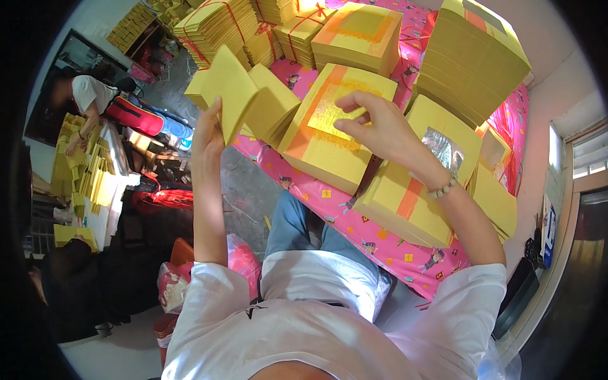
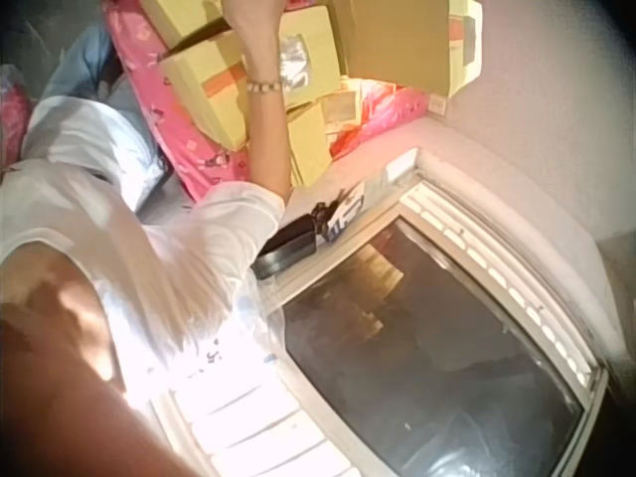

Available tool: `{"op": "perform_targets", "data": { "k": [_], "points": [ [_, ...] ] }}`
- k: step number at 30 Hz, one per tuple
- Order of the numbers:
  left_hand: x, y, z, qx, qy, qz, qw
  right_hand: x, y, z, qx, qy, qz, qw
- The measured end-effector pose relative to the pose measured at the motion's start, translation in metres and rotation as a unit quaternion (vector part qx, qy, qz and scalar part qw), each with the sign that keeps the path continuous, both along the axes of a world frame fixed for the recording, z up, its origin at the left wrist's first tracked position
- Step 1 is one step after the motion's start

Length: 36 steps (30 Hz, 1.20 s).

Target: The person stacks yellow paper sheets into neat piles and secures them with red ribbons. They align the sheets, wrap the ribbon around the stack, and tie a knot to complete the bundle.

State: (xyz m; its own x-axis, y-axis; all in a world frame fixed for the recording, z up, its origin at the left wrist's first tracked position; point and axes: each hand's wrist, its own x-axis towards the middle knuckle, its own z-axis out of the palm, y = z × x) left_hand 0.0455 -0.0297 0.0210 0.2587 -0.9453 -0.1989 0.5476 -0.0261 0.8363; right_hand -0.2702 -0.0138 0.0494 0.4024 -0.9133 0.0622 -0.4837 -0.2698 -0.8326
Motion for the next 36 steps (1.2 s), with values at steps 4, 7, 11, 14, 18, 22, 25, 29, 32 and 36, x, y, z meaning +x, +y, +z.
{"op": "perform_targets", "data": {
  "k": [4,7,11,14,18,22,25,29,32,36],
  "points": [
    [-0.002,-0.018,-0.043,0.032,-0.013,-0.007,0.999,-0.012,0.001,-0.016,0.012,0.001,-0.001,1.000],
    [0.000,-0.037,-0.073,0.004,-0.031,-0.029,0.999,-0.011,0.006,-0.015,-0.006,0.058,0.033,0.998],
    [-0.006,-0.043,-0.093,0.030,-0.066,-0.005,0.997,-0.009,0.019,-0.006,-0.116,0.179,0.094,0.973],
    [-0.002,-0.045,-0.099,0.031,-0.032,-0.014,0.999,-0.004,0.029,0.000,-0.122,0.219,0.105,0.963],
    [0.002,-0.044,-0.103,0.021,-0.030,-0.027,0.999,-0.002,0.034,0.001,-0.113,0.253,0.120,0.953],
    [-0.001,-0.048,-0.107,0.024,-0.086,0.014,0.996,0.003,0.036,0.001,-0.142,0.290,0.135,0.937],
    [-0.002,-0.052,-0.106,0.025,-0.075,0.015,0.997,0.008,0.043,0.002,-0.163,0.299,0.127,0.932],
    [-0.004,-0.052,-0.099,0.056,-0.118,0.011,0.991,0.013,0.046,-0.001,-0.191,0.330,0.125,0.916],
    [-0.007,-0.051,-0.095,0.068,-0.237,-0.001,0.969,0.013,0.045,-0.005,-0.203,0.334,0.117,0.913],
    [0.017,-0.061,-0.110,0.107,-0.476,0.021,0.873,0.013,0.044,0.000,-0.182,0.316,0.127,0.922]
  ]
}}
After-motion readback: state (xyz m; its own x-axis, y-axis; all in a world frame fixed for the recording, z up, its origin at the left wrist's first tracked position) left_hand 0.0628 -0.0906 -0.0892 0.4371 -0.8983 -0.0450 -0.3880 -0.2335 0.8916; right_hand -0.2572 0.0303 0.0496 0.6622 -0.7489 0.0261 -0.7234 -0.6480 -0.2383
